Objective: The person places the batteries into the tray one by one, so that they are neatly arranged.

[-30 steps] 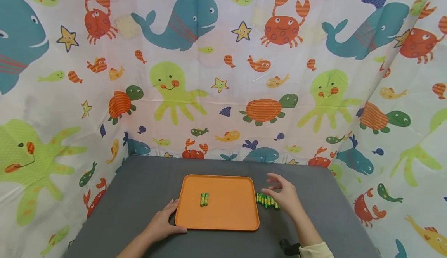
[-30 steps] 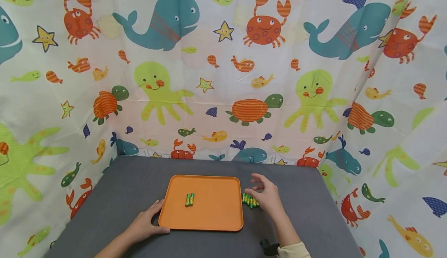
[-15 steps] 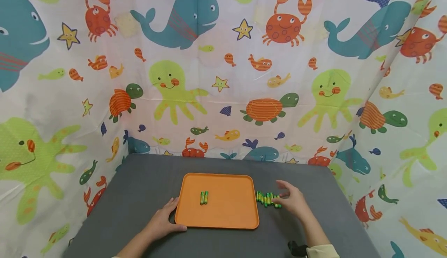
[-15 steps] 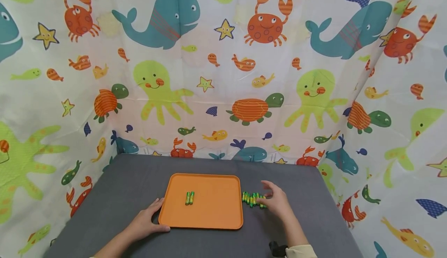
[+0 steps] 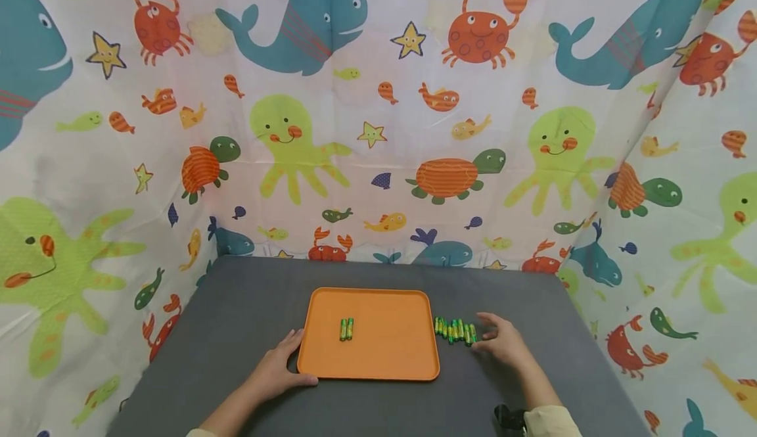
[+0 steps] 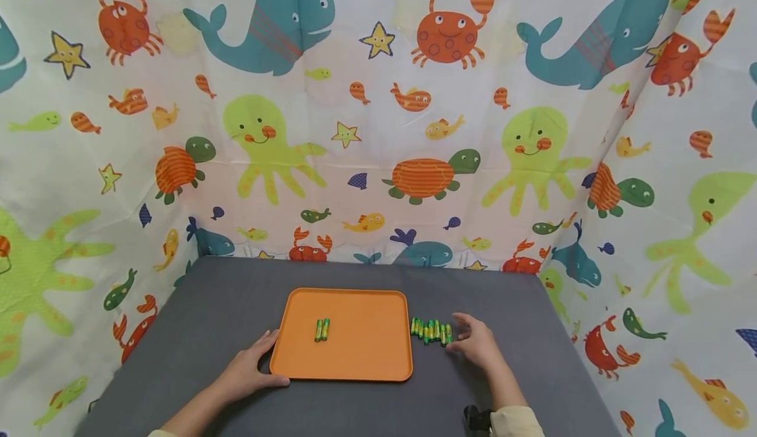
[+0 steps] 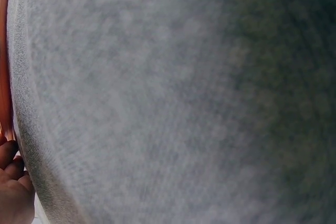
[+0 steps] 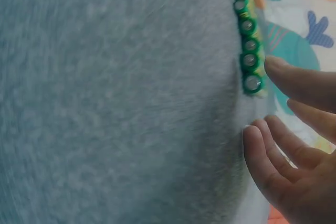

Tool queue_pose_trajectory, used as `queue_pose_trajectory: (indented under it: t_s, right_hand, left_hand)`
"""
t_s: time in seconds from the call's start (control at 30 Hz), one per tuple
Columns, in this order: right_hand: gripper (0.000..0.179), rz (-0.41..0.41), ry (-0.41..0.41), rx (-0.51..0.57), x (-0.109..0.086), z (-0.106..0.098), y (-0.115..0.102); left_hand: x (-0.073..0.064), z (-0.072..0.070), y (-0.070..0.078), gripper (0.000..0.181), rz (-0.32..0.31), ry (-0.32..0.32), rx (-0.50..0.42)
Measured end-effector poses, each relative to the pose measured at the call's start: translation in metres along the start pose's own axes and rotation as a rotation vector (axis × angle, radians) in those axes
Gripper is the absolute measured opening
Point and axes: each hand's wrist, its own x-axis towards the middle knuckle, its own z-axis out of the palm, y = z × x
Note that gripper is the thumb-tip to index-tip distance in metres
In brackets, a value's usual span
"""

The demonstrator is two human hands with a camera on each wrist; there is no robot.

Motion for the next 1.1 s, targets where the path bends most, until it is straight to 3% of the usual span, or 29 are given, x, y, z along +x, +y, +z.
queue_pose_trajectory:
  t_s: [0.37, 0.6, 0.93, 1.1]
  right_hand:
    - [0.066, 0.001, -0.029, -0.094, 0.01, 0.011, 0.012]
    - [0.058, 0.029, 0.026, -0.117, 0.01, 0.015, 0.014]
    - [0.059, 0.017, 0.085, 0.031, 0.0, 0.007, 0.015]
    - [0.058, -0.003, 0.102, 0.046, -0.002, 0.005, 0.015]
  left_hand:
    - [-0.002, -0.001, 0.0, 0.117, 0.016, -0.007, 0.005]
    - [-0.004, -0.002, 0.001, 0.116, 0.012, -0.005, -0.005]
    - [-0.003, 0.0, -0.001, 0.117, 0.007, -0.006, 0.003]
    - [-0.002, -0.001, -0.001, 0.117, 0.002, -0.01, 0.002]
